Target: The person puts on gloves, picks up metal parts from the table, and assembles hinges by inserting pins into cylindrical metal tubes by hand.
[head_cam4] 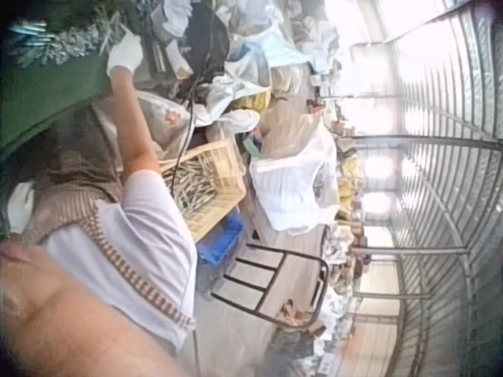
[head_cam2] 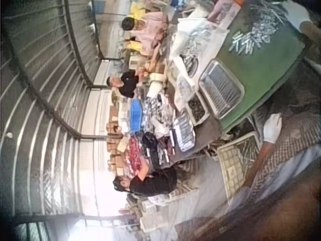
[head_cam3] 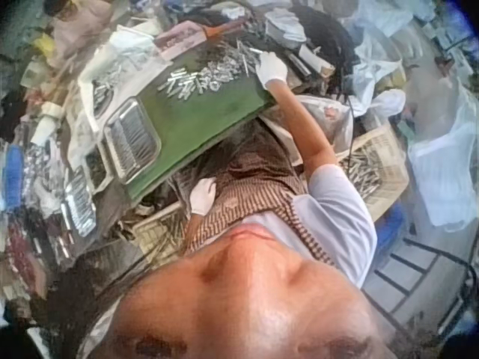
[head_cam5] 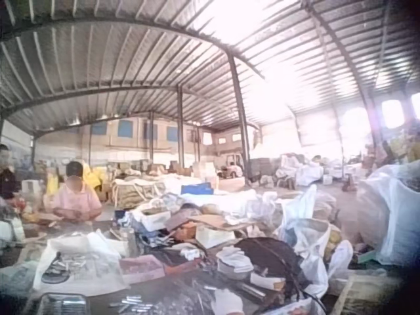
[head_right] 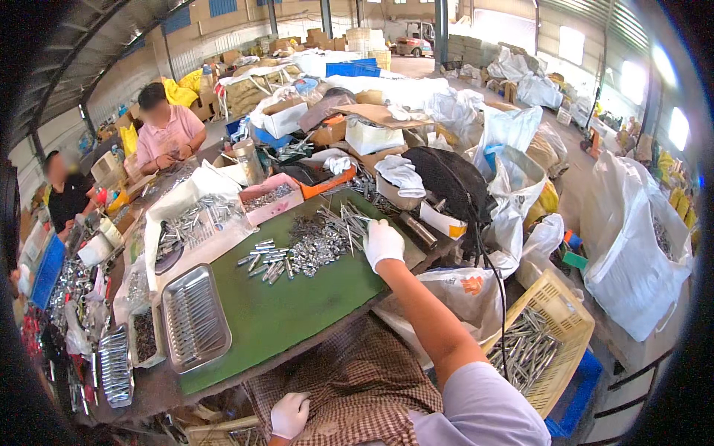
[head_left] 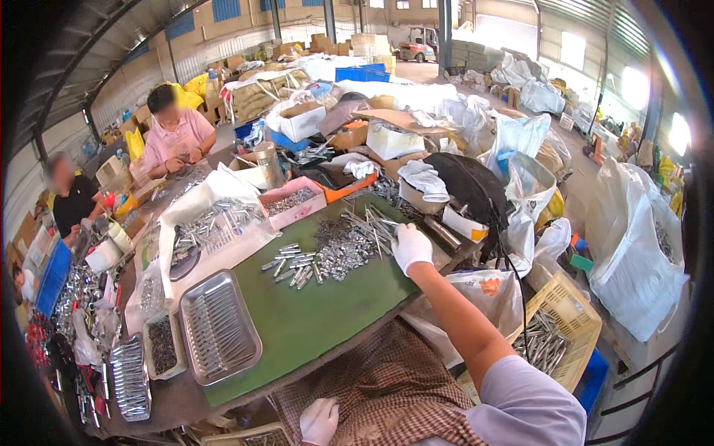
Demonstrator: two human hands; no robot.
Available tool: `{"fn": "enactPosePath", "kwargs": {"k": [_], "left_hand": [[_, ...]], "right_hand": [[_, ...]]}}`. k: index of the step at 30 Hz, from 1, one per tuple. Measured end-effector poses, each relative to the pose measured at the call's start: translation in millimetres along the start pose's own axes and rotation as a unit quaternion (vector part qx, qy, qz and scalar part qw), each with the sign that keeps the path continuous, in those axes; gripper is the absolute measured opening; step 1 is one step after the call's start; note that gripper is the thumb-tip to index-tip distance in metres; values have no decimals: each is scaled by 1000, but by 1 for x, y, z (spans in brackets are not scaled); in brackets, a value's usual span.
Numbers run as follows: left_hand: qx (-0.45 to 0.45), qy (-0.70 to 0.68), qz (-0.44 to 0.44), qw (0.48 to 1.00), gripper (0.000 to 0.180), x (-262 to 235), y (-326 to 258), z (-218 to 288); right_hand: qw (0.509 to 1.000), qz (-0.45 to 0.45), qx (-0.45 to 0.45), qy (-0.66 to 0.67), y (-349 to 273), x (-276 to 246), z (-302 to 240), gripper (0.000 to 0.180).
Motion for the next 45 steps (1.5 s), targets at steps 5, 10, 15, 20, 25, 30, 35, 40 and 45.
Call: {"fn": "enactPosePath", "kwargs": {"k": [5, 10, 15, 20, 25, 30, 35, 40, 45], "left_hand": [[-48, -82, 4, 995, 27, -2, -1, -2], [1, -296, 137, 945, 31, -63, 35, 49], [-117, -753, 240, 601, 27, -91, 85, 63], [-24, -819, 219, 530, 38, -126, 96, 54], [-18, -830, 211, 517, 41, -150, 112, 32], [66, -867, 233, 435, 41, -187, 100, -10], [84, -850, 318, 411, 42, -207, 85, -28], [66, -802, 318, 502, 38, -208, 80, -2], [-11, -754, 392, 527, 31, -218, 66, -21]], "right_hand": [[969, 46, -159, 185, -60, -62, -75, 12], [790, -279, -196, 510, -163, -72, -146, 31], [423, -444, -134, 778, -234, -44, -195, 68], [571, -370, -319, 660, -220, -85, -225, 72], [570, -354, -430, 604, -231, -85, -232, 58], [503, -428, -384, 646, -239, -82, -233, 58], [354, -581, -221, 699, -237, -65, -228, 75], [567, -492, -201, 629, -192, -74, -192, 38], [714, -326, -209, 583, -144, -110, -165, 29]]}}
Point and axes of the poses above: each hand's wrist, its own y-axis towards the middle knuckle, its own x-axis out of the palm, z = x × y, the point moved 7 cm from there along y, towards the middle knuckle, and after that the axes turned 8 degrees about y, right-handed, at the moved point
